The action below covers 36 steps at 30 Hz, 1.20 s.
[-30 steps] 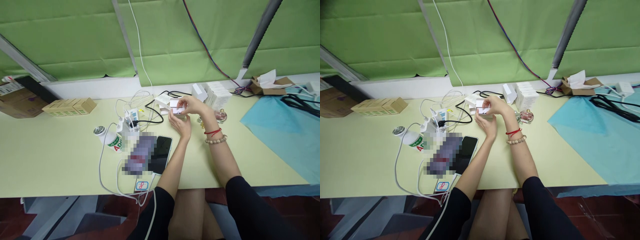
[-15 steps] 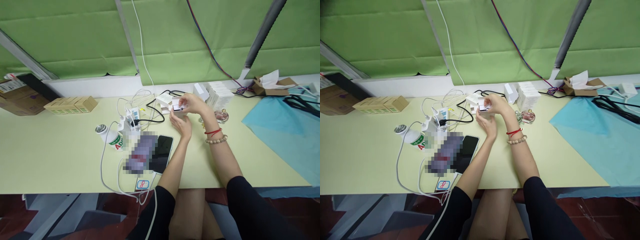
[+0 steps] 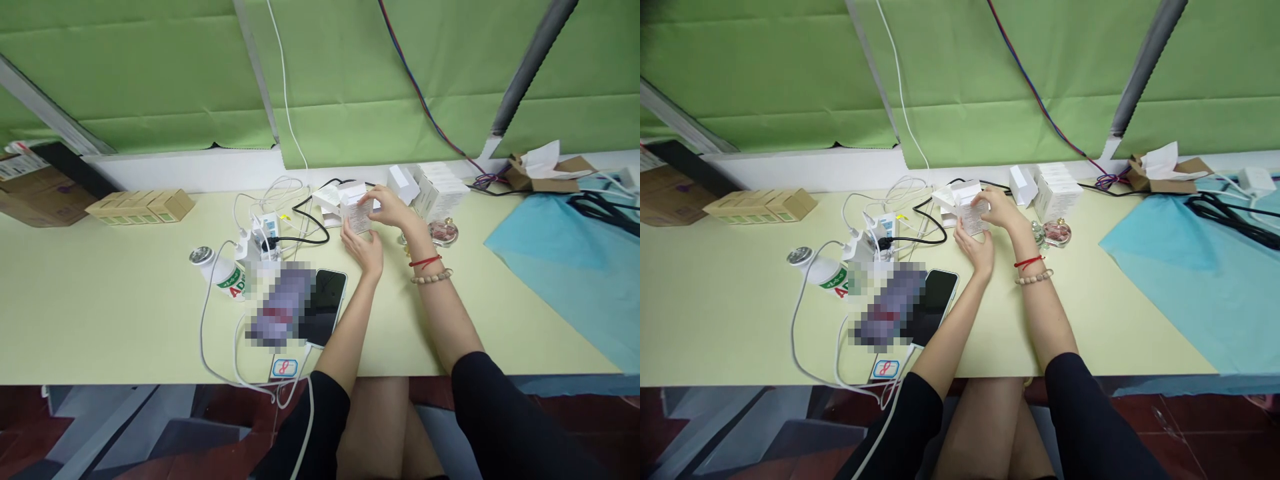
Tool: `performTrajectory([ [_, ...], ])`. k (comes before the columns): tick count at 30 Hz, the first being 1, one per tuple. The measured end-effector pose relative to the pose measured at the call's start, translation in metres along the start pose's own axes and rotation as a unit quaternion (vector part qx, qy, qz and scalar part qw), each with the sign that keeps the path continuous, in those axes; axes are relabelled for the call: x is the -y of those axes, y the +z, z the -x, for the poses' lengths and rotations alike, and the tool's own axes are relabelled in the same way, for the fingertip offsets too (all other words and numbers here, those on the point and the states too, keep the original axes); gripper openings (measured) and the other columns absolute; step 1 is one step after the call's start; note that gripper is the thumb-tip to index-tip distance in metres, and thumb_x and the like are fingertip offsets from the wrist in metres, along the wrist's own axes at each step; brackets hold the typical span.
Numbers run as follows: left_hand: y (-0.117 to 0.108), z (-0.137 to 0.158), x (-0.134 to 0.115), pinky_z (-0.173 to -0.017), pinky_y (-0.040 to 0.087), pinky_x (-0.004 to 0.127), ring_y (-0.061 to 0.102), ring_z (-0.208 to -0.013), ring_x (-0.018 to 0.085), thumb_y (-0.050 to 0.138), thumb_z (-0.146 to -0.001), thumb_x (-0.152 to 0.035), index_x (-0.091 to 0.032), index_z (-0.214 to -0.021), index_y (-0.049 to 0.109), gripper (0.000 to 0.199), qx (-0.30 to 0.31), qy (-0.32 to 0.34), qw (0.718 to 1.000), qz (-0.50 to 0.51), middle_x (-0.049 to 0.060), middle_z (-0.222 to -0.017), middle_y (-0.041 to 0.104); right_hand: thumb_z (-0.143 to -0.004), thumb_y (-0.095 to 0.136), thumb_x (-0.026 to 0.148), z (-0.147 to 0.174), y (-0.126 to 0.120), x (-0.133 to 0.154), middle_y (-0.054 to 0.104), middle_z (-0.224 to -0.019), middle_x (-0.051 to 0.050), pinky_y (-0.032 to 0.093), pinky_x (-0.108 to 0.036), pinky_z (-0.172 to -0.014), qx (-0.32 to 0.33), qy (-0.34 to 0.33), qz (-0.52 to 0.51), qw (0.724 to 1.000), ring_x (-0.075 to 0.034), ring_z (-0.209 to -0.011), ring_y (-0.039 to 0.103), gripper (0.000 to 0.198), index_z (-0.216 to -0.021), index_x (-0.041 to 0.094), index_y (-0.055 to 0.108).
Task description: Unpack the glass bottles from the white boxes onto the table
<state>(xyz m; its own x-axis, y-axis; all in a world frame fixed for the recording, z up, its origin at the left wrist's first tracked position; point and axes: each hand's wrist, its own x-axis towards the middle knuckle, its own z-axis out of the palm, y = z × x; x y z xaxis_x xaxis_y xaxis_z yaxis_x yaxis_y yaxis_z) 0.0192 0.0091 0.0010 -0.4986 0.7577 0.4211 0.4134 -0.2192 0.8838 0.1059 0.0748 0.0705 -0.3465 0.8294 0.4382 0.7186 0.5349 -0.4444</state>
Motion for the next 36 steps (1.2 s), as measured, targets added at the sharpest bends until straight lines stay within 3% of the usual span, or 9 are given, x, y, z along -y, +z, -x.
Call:
performTrajectory([
  [4,0.000,0.001,0.000,-0.104,0.035,0.040,0.039,-0.129,0.026,0.056,-0.071,-0.013,-0.017,-0.125,0.035,0.058,0.011,0.005,1.000,0.003,0.016,-0.131,0.044,-0.070,0.055,0.015,0.003,-0.002,0.001,0.053,-0.092,-0.006,0.042,-0.040,-0.088,-0.019,0.034,-0.018,0.999,-0.023,-0.095,0.051,0.031,-0.099,0.020,0.065],
  [9,0.002,0.003,0.003,-0.104,0.034,0.044,0.031,-0.134,0.027,0.058,-0.074,-0.018,-0.018,-0.117,0.036,0.049,0.046,0.027,0.999,-0.012,0.019,-0.134,0.038,-0.073,0.058,0.025,0.004,0.006,0.007,0.051,-0.102,-0.009,0.035,-0.045,-0.097,-0.040,0.092,-0.014,0.995,-0.027,-0.109,0.044,0.023,-0.096,0.021,0.063],
  [15,0.002,0.005,0.003,-0.103,0.036,0.044,0.031,-0.135,0.028,0.057,-0.075,-0.020,-0.017,-0.124,0.034,0.054,0.056,0.044,0.997,-0.038,0.020,-0.141,0.030,-0.081,0.050,0.028,0.004,0.000,0.015,0.061,-0.089,-0.005,0.041,-0.030,-0.074,0.023,0.077,-0.058,0.995,-0.017,-0.077,0.052,0.017,-0.091,0.017,0.058],
  [21,0.000,0.005,-0.001,-0.105,0.035,0.044,0.030,-0.136,0.027,0.051,-0.079,-0.019,-0.018,-0.130,0.035,0.054,0.052,0.039,0.997,-0.052,0.019,-0.142,0.030,-0.081,0.053,0.035,0.006,-0.014,0.012,0.063,-0.081,-0.004,0.040,-0.027,-0.067,0.050,0.094,-0.037,0.994,-0.015,-0.074,0.052,0.022,-0.080,0.017,0.065],
  [29,-0.001,0.005,-0.001,-0.106,0.034,0.043,0.032,-0.135,0.027,0.049,-0.078,-0.017,-0.017,-0.134,0.035,0.058,0.054,0.038,0.996,-0.062,0.018,-0.142,0.031,-0.078,0.054,0.024,0.009,-0.019,0.021,0.061,-0.076,-0.002,0.039,-0.026,-0.063,0.030,0.099,-0.013,0.995,-0.015,-0.069,0.054,0.012,-0.084,0.018,0.062],
  [32,-0.001,0.004,-0.001,-0.106,0.033,0.044,0.032,-0.134,0.028,0.050,-0.078,-0.018,-0.019,-0.137,0.033,0.062,0.060,0.035,0.995,-0.069,0.017,-0.143,0.030,-0.079,0.045,0.014,0.010,-0.020,0.021,0.061,-0.071,0.000,0.040,-0.024,-0.060,0.029,0.127,-0.032,0.991,-0.013,-0.060,0.055,0.023,-0.097,0.018,0.059],
  [36,-0.001,0.005,-0.001,-0.106,0.033,0.044,0.032,-0.135,0.028,0.050,-0.076,-0.017,-0.019,-0.139,0.030,0.066,0.060,0.033,0.995,-0.074,0.017,-0.144,0.030,-0.078,0.039,0.007,0.009,-0.018,0.016,0.061,-0.064,0.000,0.042,-0.024,-0.060,0.034,0.139,-0.033,0.989,-0.014,-0.059,0.058,0.030,-0.097,0.017,0.060],
])
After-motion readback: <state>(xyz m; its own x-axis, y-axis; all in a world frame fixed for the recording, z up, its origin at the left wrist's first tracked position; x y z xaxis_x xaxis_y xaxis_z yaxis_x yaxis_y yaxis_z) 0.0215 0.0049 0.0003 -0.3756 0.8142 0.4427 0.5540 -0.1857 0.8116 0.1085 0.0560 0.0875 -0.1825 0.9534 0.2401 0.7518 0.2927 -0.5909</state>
